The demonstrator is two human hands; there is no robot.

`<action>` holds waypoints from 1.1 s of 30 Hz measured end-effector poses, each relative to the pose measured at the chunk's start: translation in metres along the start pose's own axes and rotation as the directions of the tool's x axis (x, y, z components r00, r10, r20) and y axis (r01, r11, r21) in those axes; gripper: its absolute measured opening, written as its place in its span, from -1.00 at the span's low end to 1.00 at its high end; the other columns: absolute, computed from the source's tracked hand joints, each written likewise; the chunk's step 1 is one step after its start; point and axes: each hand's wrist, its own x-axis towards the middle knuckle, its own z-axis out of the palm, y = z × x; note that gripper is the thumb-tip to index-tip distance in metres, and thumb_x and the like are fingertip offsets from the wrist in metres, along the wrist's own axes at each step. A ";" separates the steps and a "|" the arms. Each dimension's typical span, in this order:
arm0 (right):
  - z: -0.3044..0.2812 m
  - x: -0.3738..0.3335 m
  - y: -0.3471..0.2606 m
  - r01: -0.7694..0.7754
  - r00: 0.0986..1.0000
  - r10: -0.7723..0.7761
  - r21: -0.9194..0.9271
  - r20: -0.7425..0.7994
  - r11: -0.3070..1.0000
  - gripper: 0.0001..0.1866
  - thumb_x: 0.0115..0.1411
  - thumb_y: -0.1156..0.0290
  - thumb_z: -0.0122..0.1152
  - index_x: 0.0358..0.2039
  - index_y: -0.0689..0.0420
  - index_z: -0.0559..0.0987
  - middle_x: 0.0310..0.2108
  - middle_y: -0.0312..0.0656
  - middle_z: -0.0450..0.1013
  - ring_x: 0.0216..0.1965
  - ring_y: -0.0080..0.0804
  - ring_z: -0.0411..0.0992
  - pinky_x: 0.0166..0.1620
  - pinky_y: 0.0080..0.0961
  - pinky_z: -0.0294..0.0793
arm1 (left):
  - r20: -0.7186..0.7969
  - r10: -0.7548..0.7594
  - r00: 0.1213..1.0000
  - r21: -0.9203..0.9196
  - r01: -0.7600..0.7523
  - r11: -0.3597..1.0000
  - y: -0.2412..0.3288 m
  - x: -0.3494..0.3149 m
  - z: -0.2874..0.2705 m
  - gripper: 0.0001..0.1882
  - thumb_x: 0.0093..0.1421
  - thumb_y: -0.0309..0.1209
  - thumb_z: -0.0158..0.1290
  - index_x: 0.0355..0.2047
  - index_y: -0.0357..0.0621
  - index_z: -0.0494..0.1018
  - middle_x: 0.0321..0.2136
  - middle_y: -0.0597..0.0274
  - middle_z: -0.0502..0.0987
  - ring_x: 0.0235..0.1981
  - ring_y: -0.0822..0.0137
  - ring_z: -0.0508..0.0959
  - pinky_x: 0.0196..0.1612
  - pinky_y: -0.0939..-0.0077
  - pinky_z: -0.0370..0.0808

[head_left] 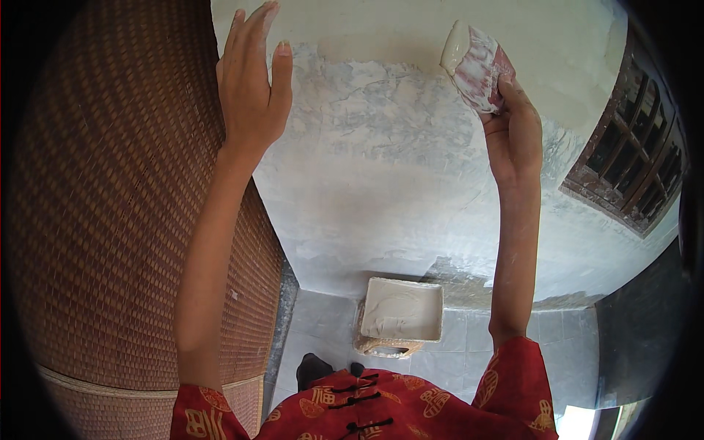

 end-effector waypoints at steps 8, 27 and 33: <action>0.012 0.022 0.023 0.038 0.999 -0.040 -0.091 -0.014 0.995 -0.73 0.37 0.46 -0.03 -0.02 0.39 0.44 -0.17 -0.13 0.49 -0.16 -0.49 0.49 0.05 -0.41 0.55 | -0.012 -0.055 0.998 -0.097 0.054 0.994 -0.032 -0.012 0.037 -0.46 0.44 -0.10 -0.31 0.29 -0.12 0.22 0.30 0.11 0.25 0.38 -0.02 0.08 0.34 -0.01 0.02; 0.125 0.027 0.153 0.346 0.882 -0.470 -0.651 -0.019 0.676 -0.75 0.37 0.38 0.07 -0.08 0.29 0.55 -0.50 -0.27 0.53 -0.47 -0.68 0.39 -0.32 -0.63 0.41 | -0.033 -0.036 0.999 -0.209 0.028 0.977 -0.153 -0.056 0.089 -0.54 0.32 -0.34 -0.09 0.21 -0.12 0.29 0.19 0.12 0.36 0.33 0.00 0.21 0.21 0.02 0.21; 0.121 0.045 0.208 0.771 0.461 -0.658 -0.636 0.595 -0.035 -0.69 0.17 0.69 0.16 -0.07 0.16 0.60 -0.20 -0.12 0.60 -0.11 -0.22 0.59 -0.08 -0.35 0.61 | -0.081 -0.017 0.997 -0.139 0.006 0.990 -0.171 -0.069 0.106 -0.51 0.25 -0.38 -0.03 0.20 -0.10 0.31 0.19 0.12 0.36 0.31 -0.02 0.23 0.20 0.02 0.22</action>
